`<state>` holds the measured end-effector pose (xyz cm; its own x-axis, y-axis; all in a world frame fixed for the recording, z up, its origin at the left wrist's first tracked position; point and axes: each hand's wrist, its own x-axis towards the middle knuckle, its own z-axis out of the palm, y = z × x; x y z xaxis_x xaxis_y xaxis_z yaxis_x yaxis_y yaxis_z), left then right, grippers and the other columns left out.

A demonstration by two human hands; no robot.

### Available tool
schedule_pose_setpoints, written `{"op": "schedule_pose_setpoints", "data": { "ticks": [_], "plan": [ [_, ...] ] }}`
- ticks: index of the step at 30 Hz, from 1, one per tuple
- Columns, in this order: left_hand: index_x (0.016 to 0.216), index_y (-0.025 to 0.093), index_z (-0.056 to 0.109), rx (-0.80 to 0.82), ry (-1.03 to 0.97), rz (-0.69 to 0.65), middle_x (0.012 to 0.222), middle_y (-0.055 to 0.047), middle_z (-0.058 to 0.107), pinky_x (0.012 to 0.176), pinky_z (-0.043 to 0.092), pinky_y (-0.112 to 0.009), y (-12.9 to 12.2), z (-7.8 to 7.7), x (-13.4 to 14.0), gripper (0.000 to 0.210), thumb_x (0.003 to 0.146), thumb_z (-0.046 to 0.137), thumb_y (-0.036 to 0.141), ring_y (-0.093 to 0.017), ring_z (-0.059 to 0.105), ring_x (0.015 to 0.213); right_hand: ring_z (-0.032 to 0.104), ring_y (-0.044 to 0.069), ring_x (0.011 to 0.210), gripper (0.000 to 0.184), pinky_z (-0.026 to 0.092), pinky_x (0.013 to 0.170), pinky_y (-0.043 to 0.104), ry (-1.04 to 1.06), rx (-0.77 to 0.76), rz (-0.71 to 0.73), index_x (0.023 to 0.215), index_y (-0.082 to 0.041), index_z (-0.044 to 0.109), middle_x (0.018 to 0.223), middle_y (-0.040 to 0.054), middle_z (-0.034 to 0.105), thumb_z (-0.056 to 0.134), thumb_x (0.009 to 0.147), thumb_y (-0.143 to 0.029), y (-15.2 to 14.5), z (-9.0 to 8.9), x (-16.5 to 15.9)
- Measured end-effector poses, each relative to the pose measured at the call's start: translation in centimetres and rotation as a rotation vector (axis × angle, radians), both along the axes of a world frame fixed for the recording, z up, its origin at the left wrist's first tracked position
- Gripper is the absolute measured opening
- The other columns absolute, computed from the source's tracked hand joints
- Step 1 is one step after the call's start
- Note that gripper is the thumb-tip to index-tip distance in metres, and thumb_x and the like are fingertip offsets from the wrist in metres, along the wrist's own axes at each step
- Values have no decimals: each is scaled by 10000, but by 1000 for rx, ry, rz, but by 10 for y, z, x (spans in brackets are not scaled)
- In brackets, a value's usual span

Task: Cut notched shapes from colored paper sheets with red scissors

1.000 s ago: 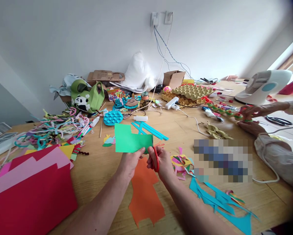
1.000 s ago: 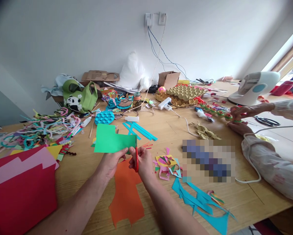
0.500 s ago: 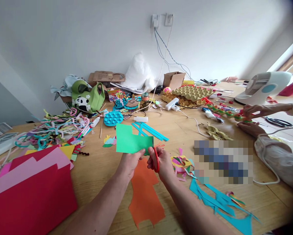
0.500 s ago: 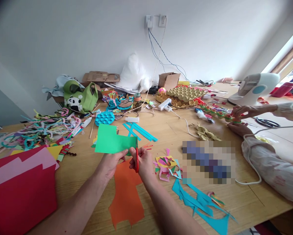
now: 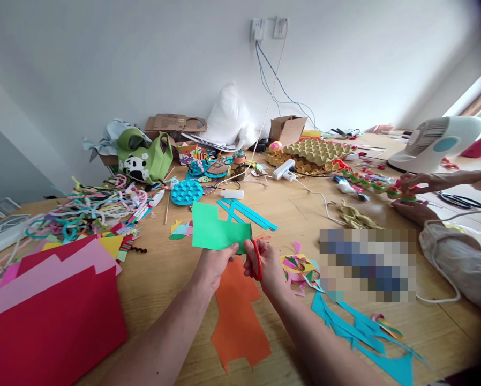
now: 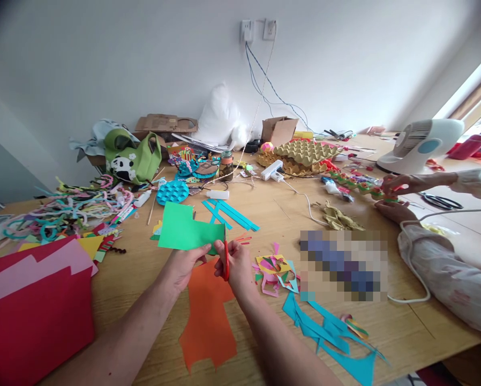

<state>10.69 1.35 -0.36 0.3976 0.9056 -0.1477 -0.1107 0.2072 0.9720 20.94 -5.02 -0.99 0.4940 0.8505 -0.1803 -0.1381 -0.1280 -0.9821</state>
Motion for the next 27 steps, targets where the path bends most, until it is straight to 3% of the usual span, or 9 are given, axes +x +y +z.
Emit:
{"op": "schedule_pose_setpoints", "data": {
  "ticks": [4, 9, 17, 27],
  "plan": [
    [727, 151, 654, -36, -34, 20, 759, -62, 687, 526, 418, -246, 2, 2, -1, 213, 562, 742, 252, -172, 611, 668, 496, 94, 294, 481, 298, 298, 170, 41, 16, 34, 634, -186, 436, 401, -43, 528, 591, 674, -639, 1, 0, 1],
    [707, 138, 650, -165, -143, 43, 832, -76, 698, 626, 508, -306, 6, 6, -2, 218, 544, 768, 223, -192, 641, 716, 511, 90, 330, 472, 337, 327, 177, 69, 55, 97, 640, -170, 477, 426, -32, 537, 569, 707, -628, 1, -2, 2],
    [778, 104, 634, -222, -304, 101, 779, -66, 687, 723, 549, -370, 12, 8, -2, 216, 591, 738, 129, -196, 671, 680, 544, 103, 373, 444, 385, 369, 197, 108, 39, 171, 675, -170, 479, 486, -22, 568, 567, 728, -601, 1, -1, -1],
    [881, 99, 608, -236, -365, 168, 835, -99, 692, 761, 548, -373, 12, 12, -1, 264, 644, 718, 138, -209, 687, 710, 558, 119, 389, 435, 389, 377, 199, -73, 30, 230, 639, -202, 418, 460, -36, 556, 627, 674, -581, -2, 0, -8]
  ]
}}
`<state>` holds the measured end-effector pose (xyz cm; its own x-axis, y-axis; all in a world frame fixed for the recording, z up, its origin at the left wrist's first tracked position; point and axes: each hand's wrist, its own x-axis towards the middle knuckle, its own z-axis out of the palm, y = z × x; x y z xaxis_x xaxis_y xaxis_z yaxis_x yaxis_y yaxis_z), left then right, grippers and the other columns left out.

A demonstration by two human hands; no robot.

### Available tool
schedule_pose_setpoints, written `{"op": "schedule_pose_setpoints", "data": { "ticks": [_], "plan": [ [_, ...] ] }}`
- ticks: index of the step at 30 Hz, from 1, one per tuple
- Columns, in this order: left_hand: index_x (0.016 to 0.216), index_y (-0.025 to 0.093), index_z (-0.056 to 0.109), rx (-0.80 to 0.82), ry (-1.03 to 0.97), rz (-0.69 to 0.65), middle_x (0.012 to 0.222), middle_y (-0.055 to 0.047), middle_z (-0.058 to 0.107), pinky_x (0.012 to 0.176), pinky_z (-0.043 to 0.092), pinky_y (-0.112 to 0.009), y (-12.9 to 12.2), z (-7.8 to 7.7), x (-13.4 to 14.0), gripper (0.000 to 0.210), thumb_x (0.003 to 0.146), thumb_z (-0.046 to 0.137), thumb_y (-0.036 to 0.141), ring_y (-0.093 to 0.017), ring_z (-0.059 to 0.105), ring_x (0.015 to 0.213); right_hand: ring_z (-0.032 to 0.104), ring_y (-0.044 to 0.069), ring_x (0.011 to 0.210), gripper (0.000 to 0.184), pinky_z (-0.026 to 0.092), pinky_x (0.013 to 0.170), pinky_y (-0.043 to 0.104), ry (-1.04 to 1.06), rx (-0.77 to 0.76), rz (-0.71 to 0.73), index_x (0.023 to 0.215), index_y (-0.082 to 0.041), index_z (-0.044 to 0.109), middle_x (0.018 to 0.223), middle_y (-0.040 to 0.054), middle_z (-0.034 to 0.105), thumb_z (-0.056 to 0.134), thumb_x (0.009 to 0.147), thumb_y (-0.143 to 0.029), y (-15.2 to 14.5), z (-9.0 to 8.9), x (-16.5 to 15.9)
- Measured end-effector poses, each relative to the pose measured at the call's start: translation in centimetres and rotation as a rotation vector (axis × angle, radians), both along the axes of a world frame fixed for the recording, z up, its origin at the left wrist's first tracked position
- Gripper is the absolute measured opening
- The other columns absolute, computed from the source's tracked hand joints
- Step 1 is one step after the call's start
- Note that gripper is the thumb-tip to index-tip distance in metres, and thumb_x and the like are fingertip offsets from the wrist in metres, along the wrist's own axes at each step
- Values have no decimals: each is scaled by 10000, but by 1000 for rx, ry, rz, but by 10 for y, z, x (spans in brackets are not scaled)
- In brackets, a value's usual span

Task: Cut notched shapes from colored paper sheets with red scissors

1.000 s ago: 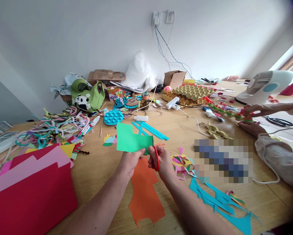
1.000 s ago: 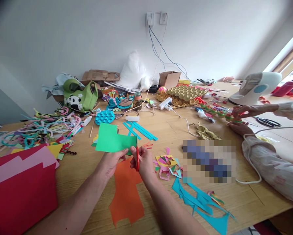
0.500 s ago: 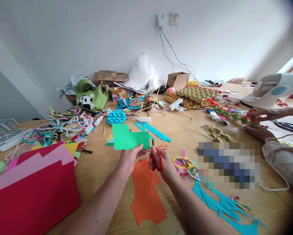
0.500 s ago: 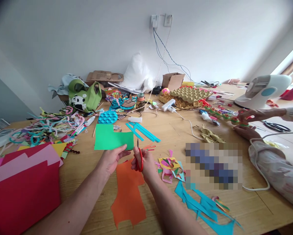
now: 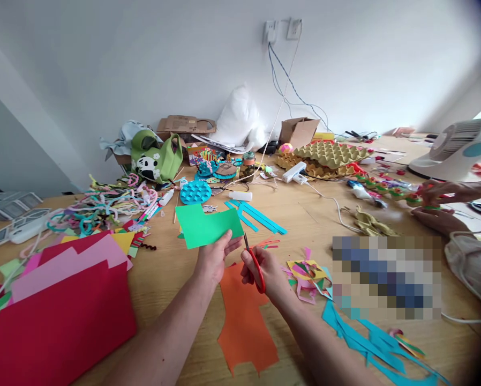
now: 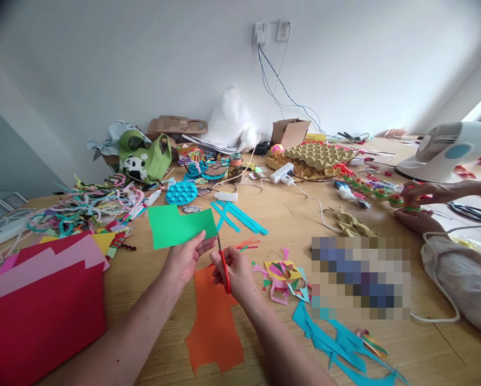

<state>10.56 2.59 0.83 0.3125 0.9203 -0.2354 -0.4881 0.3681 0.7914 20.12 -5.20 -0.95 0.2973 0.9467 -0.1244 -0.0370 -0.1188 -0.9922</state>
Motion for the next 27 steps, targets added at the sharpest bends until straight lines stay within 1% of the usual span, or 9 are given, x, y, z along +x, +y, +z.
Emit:
{"op": "schedule_pose_setpoints", "data": {
  "ticks": [5, 11, 15, 22, 27],
  "plan": [
    [872, 95, 620, -14, -5, -8, 826, -101, 697, 777, 544, -379, -2, -1, 2, 250, 646, 718, 142, -213, 686, 730, 569, 129, 403, 451, 398, 379, 202, -32, 9, -4, 624, -211, 386, 456, -47, 531, 639, 658, -583, 0, -2, -1],
    [877, 103, 615, -8, -25, -26, 815, -94, 699, 764, 543, -377, -6, 2, 3, 281, 623, 732, 139, -224, 686, 734, 556, 117, 394, 428, 381, 370, 188, -33, 23, -24, 636, -206, 398, 456, -55, 521, 647, 673, -551, 1, -5, 0],
    [862, 100, 616, -7, -29, -26, 809, -95, 699, 784, 535, -396, -7, 4, 4, 270, 620, 729, 135, -227, 685, 730, 543, 112, 385, 415, 372, 364, 187, -27, 17, -25, 633, -203, 407, 453, -55, 527, 651, 680, -535, 0, -4, 0],
    [874, 103, 605, -6, -33, -17, 807, -89, 700, 793, 529, -405, -9, 4, 4, 253, 640, 700, 116, -222, 683, 704, 536, 106, 364, 397, 367, 356, 183, -29, 4, -23, 639, -197, 416, 446, -57, 535, 649, 699, -514, 0, -5, 1],
    [868, 93, 596, -18, -25, 2, 788, -90, 697, 795, 528, -416, -8, 5, 5, 224, 658, 673, 97, -223, 682, 680, 535, 105, 365, 409, 356, 347, 175, -3, -2, -29, 640, -196, 415, 437, -63, 519, 663, 682, -518, 0, -4, 1]
  ]
}}
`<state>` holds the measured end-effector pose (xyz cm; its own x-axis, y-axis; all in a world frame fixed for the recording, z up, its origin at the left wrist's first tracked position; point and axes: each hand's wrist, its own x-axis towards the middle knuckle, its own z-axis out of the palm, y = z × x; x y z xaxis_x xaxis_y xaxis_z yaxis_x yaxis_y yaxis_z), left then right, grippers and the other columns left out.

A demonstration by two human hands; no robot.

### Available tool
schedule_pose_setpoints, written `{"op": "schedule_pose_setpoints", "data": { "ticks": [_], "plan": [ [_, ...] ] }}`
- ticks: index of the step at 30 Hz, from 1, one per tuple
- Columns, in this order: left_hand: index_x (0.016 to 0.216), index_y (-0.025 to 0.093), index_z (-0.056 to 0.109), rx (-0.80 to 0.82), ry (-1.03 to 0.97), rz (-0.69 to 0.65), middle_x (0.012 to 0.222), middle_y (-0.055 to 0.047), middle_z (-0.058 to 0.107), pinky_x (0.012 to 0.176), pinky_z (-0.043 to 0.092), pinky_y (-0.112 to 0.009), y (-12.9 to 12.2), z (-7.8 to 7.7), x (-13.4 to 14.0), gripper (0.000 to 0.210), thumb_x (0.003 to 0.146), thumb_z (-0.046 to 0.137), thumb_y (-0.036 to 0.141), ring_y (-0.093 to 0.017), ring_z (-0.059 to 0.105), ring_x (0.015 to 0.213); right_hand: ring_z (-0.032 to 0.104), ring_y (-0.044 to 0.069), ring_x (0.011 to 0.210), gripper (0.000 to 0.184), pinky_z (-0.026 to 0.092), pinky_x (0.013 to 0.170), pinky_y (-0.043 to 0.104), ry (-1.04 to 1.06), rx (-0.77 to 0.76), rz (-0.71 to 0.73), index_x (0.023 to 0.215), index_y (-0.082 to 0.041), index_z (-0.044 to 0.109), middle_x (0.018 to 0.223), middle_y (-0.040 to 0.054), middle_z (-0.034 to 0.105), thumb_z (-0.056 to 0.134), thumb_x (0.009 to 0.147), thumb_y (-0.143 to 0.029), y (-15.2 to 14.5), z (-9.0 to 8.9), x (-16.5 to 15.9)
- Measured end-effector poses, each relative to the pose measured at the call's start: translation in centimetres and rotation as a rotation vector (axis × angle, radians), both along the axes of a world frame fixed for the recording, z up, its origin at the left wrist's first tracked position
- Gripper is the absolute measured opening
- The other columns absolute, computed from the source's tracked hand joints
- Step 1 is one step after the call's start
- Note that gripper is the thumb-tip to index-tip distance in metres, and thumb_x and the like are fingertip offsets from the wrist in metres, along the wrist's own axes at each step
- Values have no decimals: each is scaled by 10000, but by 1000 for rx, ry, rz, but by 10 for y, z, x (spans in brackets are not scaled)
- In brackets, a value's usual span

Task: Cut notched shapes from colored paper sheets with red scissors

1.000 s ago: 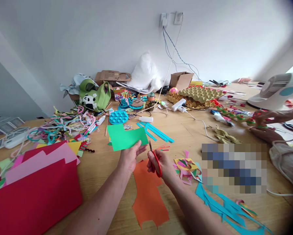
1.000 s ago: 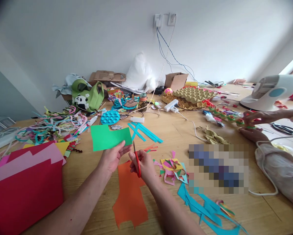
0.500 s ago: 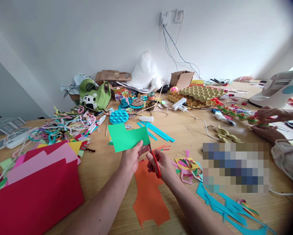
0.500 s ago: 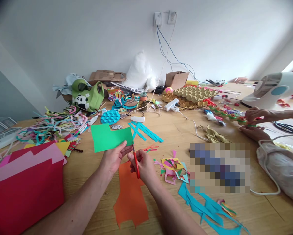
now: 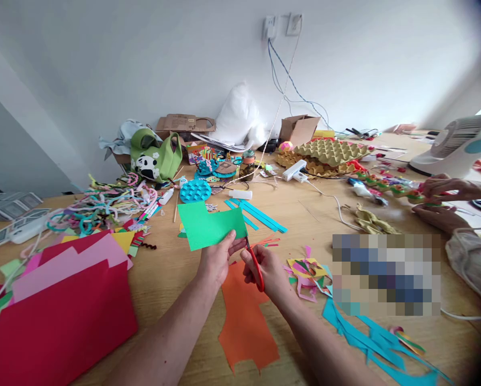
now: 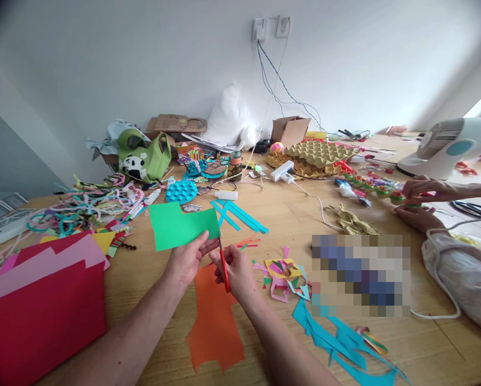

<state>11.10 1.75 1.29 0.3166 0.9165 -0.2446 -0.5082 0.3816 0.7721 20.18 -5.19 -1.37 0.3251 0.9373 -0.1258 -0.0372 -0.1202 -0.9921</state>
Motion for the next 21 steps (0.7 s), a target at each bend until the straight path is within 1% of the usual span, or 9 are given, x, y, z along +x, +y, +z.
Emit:
{"op": "schedule_pose_setpoints", "data": {
  "ticks": [7, 21],
  "plan": [
    [864, 86, 599, 2, 3, 8, 788, -94, 699, 814, 521, -421, 0, -1, 1, 197, 676, 656, 95, -223, 682, 688, 532, 108, 359, 414, 352, 341, 177, -20, -4, -6, 642, -196, 417, 437, -56, 526, 655, 685, -532, 0, 1, 0],
    [831, 102, 596, -3, -14, 8, 766, -86, 697, 814, 519, -424, -1, -2, 1, 211, 643, 692, 111, -224, 681, 684, 521, 100, 340, 412, 342, 334, 168, -34, -8, -8, 639, -195, 414, 429, -55, 529, 651, 691, -529, 0, 1, 0]
  ]
}}
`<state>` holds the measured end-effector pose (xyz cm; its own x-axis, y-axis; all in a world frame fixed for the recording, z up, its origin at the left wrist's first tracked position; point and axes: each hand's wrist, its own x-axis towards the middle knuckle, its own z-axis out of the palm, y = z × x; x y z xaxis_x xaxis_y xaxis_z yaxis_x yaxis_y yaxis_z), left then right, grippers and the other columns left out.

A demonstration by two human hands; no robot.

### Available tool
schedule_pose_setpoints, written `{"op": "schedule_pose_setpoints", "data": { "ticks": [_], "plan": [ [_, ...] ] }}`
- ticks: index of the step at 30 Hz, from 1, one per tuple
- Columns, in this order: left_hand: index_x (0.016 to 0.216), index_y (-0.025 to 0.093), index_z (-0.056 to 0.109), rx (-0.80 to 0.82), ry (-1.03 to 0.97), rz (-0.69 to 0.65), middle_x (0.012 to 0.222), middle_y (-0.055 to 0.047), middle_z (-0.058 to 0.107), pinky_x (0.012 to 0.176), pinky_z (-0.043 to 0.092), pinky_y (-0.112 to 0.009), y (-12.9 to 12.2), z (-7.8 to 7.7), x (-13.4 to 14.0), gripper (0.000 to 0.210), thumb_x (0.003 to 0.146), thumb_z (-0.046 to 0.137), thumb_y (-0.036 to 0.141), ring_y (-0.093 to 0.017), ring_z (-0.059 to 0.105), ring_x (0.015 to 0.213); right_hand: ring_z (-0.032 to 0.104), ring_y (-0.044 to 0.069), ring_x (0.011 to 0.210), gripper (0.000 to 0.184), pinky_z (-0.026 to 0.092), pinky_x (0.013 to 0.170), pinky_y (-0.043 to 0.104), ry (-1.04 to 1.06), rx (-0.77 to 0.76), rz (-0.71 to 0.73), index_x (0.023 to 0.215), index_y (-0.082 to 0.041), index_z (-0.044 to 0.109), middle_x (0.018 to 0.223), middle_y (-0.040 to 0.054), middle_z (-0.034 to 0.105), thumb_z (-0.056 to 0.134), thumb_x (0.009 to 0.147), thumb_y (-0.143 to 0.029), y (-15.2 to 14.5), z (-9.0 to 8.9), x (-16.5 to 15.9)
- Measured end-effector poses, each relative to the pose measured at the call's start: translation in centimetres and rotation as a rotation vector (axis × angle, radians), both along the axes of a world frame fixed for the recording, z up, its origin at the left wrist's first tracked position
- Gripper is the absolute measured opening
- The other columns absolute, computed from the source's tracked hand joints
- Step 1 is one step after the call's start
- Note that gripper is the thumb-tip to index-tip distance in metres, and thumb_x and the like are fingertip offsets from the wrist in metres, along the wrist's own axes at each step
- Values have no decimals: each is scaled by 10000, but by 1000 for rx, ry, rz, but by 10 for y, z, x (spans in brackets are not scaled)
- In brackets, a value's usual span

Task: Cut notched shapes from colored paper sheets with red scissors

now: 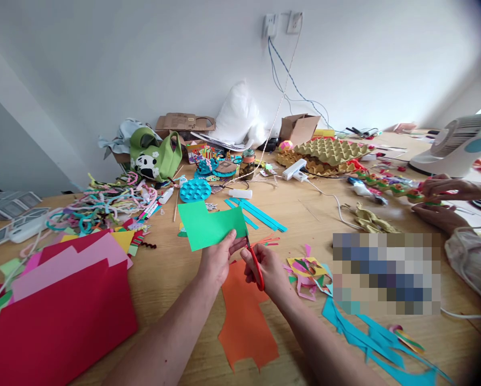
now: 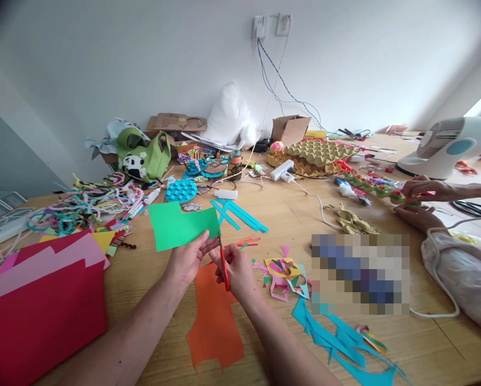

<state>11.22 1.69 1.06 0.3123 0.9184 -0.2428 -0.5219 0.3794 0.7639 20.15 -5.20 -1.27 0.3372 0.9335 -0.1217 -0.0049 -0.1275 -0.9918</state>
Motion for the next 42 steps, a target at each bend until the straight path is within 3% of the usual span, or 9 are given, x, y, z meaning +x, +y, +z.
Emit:
{"op": "schedule_pose_setpoints", "data": {
  "ticks": [42],
  "plan": [
    [967, 93, 619, -10, -13, -15, 782, -90, 703, 836, 500, -420, 1, -2, 1, 325, 653, 703, 115, -209, 679, 681, 542, 112, 372, 422, 372, 352, 186, -1, 8, 4, 648, -201, 415, 445, -60, 520, 644, 684, -553, -2, 0, 0]
  ]
}}
